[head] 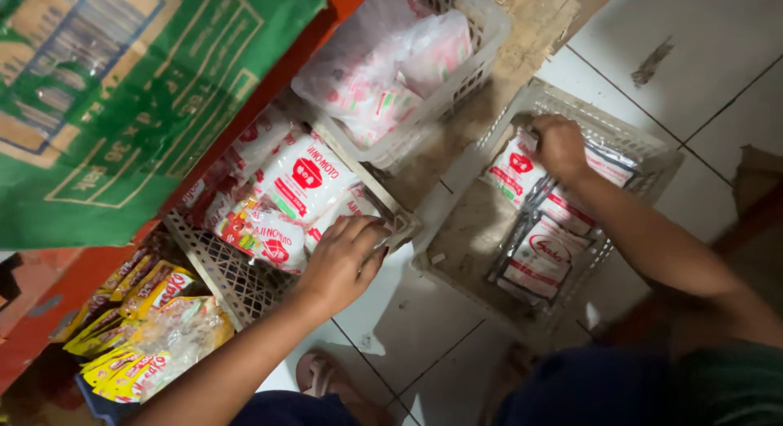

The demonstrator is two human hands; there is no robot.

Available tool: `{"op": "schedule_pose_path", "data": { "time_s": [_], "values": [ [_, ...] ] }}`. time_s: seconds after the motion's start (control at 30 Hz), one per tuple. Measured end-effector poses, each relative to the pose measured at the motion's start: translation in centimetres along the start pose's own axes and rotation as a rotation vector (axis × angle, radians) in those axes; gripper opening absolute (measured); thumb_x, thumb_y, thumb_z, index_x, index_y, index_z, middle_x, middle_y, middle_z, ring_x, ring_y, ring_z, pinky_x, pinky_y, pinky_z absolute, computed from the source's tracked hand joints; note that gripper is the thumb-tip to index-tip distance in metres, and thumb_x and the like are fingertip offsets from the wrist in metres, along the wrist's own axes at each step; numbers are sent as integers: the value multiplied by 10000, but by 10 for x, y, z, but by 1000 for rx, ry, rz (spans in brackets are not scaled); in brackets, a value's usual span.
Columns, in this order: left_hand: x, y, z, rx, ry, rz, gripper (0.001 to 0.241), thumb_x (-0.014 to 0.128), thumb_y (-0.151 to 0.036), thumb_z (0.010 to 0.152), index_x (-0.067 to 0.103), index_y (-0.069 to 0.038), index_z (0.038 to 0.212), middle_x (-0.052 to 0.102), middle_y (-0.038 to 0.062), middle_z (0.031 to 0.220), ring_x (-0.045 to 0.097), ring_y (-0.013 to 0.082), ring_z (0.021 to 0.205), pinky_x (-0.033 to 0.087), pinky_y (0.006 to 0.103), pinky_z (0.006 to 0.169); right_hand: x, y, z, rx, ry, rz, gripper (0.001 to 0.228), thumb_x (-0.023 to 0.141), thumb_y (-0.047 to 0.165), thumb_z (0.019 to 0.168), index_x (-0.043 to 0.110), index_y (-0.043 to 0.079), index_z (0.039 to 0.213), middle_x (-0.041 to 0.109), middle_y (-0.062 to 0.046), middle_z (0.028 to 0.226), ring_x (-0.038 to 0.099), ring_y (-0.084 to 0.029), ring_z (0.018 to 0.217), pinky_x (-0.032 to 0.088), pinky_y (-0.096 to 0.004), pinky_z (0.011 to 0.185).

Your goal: The person organizes and stocks small packets of seasoning and powder into plastic baskets and onto shelves by hand.

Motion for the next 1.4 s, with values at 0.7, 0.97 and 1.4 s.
{"op": "schedule_pose_path", "data": {
  "time_s": [0.7,0.97,1.4],
  "values": [
    [37,131,-40,-127,-182,133,319,595,-28,963,631,-51,1280,565,139,1430,493,343,1397,369,484,1212,33,27,-11,73,949,-522,627,551,510,954,505,299,1543,500,-33,1611,557,-274,1422,492,-500,1127],
    [-6,177,-52,-87,285,525,548,555,47,821,586,-63,1356,524,162,1472,424,337,1419,228,507,1214,-114,158,15,-38,934,-126,625,581,595,895,593,209,1386,738,-96,1229,729,-317,1077,532,-426,990],
    [-57,111,-43,-127,422,349,191,564,-100,912,705,-93,1040,696,133,1109,624,339,1125,459,457,1021,-182,317,-14,-409,597,366,380,702,305,886,688,197,1250,774,-69,1135,775,-265,905,604,-390,822]
  ]
}}
Point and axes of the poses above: each hand's wrist, its own z-axis towards the middle knuckle, its own x-axis out of the palm, y = z × x, the point moved 1 cm from there along z, towards the middle knuckle
